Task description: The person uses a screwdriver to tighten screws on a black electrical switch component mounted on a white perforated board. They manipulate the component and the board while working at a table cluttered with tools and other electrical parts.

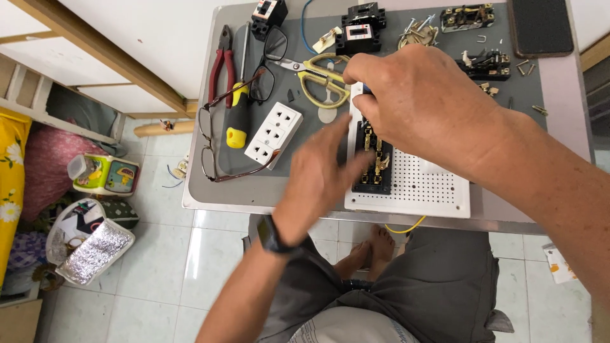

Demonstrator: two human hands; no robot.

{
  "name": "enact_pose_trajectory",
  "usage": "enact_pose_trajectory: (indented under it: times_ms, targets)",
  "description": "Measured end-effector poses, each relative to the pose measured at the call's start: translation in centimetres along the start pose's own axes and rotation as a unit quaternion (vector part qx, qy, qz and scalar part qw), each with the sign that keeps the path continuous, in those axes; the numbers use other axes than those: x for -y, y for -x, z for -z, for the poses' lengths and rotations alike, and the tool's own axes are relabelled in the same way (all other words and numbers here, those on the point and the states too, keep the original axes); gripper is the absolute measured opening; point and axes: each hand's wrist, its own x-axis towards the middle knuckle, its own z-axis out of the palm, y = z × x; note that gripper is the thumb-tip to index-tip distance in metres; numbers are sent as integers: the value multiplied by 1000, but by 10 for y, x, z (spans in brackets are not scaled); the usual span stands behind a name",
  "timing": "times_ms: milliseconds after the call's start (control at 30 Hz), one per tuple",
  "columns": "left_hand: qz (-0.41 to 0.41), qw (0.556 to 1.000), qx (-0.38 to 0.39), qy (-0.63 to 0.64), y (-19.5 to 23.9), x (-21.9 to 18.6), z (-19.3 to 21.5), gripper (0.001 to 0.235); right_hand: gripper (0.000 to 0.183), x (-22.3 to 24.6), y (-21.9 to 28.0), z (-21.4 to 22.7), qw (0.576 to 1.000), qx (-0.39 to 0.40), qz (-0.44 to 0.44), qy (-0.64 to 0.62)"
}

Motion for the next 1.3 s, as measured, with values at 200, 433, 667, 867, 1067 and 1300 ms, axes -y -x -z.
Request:
enact_pose_trajectory:
  times_ms: [200, 433, 667, 867, 1067, 1300]
  targets:
    - [8, 998, -30, -53, 42, -19, -30, 76, 24, -9, 1, -4, 1000, -15, 21, -11]
    - [5, 996, -73, -49, 44, -22, -43, 63, 23, -8, 1, 2, 999, -25, 23, -35]
    - [-19, 999, -23, -19, 45, -17, -35, 58, 28, -5, 5, 15, 994, 26, -79, -66]
    - [-35, 998, 57, -18, 35, -12, -12, 55, 24, -9, 2, 10, 991, 20, -126, -43]
    - [-88, 987, 96, -95, 35, -4, -9, 53, 10, -8, 1, 6, 994, -20, -97, -39]
    - [-96, 990, 88, -59, 29, -9, -8, 46, 16, -18, 10, -2, 995, -50, -82, -9]
